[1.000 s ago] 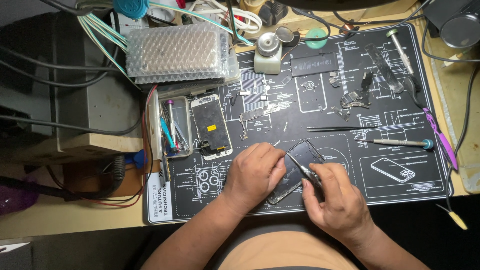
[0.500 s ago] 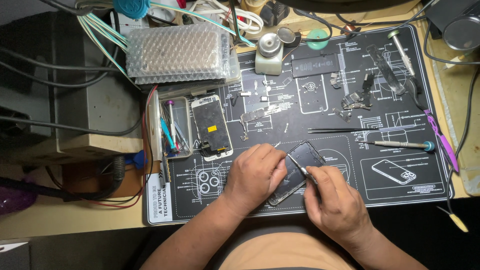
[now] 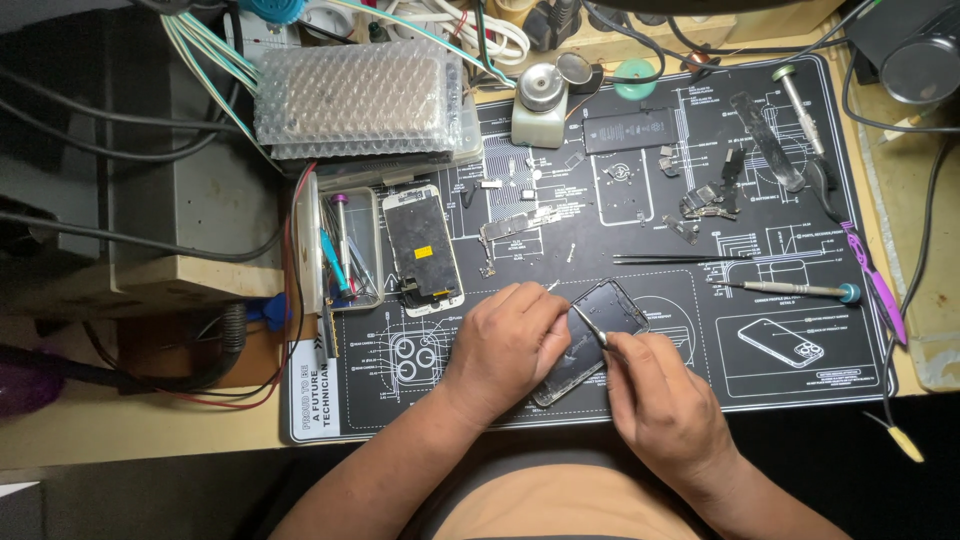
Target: Repairing a mobile phone by installing internal components using tweezers and a screwdriver
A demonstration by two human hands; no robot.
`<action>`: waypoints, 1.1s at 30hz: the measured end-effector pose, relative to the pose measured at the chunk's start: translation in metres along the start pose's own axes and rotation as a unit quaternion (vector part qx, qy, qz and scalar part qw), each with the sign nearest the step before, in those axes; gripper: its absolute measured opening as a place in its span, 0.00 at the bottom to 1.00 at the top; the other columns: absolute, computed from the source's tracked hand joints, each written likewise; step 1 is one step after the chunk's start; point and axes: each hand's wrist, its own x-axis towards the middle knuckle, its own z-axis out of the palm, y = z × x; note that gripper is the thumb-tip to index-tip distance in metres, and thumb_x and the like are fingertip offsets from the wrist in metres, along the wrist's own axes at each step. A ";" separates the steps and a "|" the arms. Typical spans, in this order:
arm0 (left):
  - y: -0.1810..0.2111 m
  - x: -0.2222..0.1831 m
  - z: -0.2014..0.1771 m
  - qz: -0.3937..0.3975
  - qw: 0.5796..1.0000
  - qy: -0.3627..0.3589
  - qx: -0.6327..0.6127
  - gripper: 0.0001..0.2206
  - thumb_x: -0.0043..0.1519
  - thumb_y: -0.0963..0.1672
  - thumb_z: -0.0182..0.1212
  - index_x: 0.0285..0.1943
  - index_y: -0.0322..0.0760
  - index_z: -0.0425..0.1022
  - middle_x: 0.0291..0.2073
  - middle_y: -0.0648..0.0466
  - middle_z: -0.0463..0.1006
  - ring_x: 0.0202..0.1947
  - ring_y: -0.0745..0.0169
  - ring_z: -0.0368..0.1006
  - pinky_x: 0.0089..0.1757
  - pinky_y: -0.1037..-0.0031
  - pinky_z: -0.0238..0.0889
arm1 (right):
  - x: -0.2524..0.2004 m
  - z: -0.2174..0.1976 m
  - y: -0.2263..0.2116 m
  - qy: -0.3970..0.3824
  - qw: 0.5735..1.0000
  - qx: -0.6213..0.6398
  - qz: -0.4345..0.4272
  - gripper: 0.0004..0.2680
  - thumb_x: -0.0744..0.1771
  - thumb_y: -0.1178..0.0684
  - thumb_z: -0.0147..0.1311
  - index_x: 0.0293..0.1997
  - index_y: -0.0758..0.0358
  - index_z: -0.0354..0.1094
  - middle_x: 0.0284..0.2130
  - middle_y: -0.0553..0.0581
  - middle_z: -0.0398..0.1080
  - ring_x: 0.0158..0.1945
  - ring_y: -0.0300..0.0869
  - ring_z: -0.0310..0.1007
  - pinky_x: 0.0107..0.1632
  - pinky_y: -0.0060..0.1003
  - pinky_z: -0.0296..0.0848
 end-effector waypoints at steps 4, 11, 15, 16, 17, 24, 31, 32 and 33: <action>-0.002 -0.001 -0.001 -0.002 1.000 -0.003 -0.009 0.01 0.61 0.40 0.60 0.39 0.38 0.75 0.30 0.54 0.72 0.29 0.53 0.69 0.34 0.66 0.64 | 0.007 -0.015 0.004 -0.002 0.997 0.073 0.040 0.10 0.68 0.59 0.54 0.54 0.70 0.68 0.41 0.60 0.74 0.40 0.44 0.76 0.48 0.35 0.74; -0.009 -0.003 -0.001 0.057 0.995 -0.076 -0.028 0.03 0.65 0.42 0.58 0.43 0.38 0.75 0.34 0.55 0.72 0.33 0.53 0.67 0.35 0.64 0.63 | 0.023 -0.013 0.032 0.053 0.993 0.055 0.092 0.06 0.68 0.60 0.58 0.48 0.69 0.75 0.37 0.59 0.73 0.38 0.44 0.72 0.42 0.34 0.71; -0.005 -0.004 0.004 0.024 0.999 -0.016 -0.031 0.06 0.66 0.44 0.56 0.39 0.41 0.76 0.27 0.55 0.72 0.30 0.54 0.73 0.33 0.69 0.68 | 0.028 0.003 0.044 0.085 0.986 0.092 0.106 0.05 0.66 0.58 0.61 0.45 0.61 0.79 0.31 0.56 0.73 0.34 0.50 0.76 0.34 0.39 0.73; -0.006 -0.004 0.003 0.022 0.999 -0.015 -0.031 0.06 0.66 0.44 0.56 0.39 0.41 0.76 0.27 0.55 0.72 0.30 0.54 0.73 0.33 0.69 0.68 | 0.030 0.003 0.045 0.083 0.987 0.092 0.105 0.05 0.66 0.58 0.61 0.45 0.61 0.79 0.31 0.56 0.73 0.34 0.50 0.76 0.34 0.39 0.73; -0.006 -0.005 0.003 0.010 0.999 -0.021 -0.047 0.06 0.66 0.43 0.55 0.41 0.40 0.77 0.29 0.54 0.73 0.30 0.53 0.73 0.33 0.68 0.68 | 0.031 0.003 0.046 0.081 0.985 0.100 0.114 0.05 0.66 0.59 0.61 0.45 0.61 0.79 0.31 0.57 0.73 0.34 0.51 0.76 0.34 0.40 0.73; -0.003 -0.001 -0.004 -0.039 0.989 -0.013 -0.139 0.05 0.64 0.41 0.58 0.42 0.38 0.79 0.29 0.51 0.75 0.30 0.50 0.76 0.33 0.67 0.71 | 0.036 0.001 0.044 0.074 0.982 0.123 0.127 0.05 0.66 0.61 0.61 0.43 0.63 0.79 0.29 0.59 0.73 0.32 0.52 0.75 0.32 0.40 0.72; -0.001 -0.002 -0.014 -0.107 0.960 0.073 -0.248 0.05 0.64 0.39 0.59 0.42 0.33 0.80 0.34 0.51 0.79 0.30 0.62 0.74 0.35 0.76 0.67 | 0.032 -0.013 0.021 0.057 0.986 0.116 0.110 0.04 0.67 0.60 0.59 0.45 0.68 0.76 0.35 0.58 0.73 0.31 0.39 0.70 0.36 0.30 0.69; -0.001 -0.003 -0.014 -0.175 0.937 0.068 -0.294 0.05 0.63 0.41 0.60 0.42 0.34 0.81 0.34 0.51 0.81 0.30 0.63 0.79 0.34 0.78 0.72 | 0.031 -0.014 0.018 0.056 0.984 0.135 0.099 0.05 0.66 0.61 0.60 0.45 0.68 0.76 0.35 0.59 0.72 0.31 0.38 0.70 0.36 0.29 0.70; -0.001 -0.003 -0.015 -0.241 0.908 0.062 -0.338 0.06 0.63 0.42 0.60 0.43 0.35 0.81 0.34 0.50 0.84 0.29 0.64 0.84 0.34 0.81 0.77 | 0.029 -0.016 0.014 0.056 0.982 0.155 0.089 0.06 0.66 0.61 0.61 0.45 0.69 0.76 0.34 0.59 0.71 0.30 0.38 0.70 0.36 0.27 0.71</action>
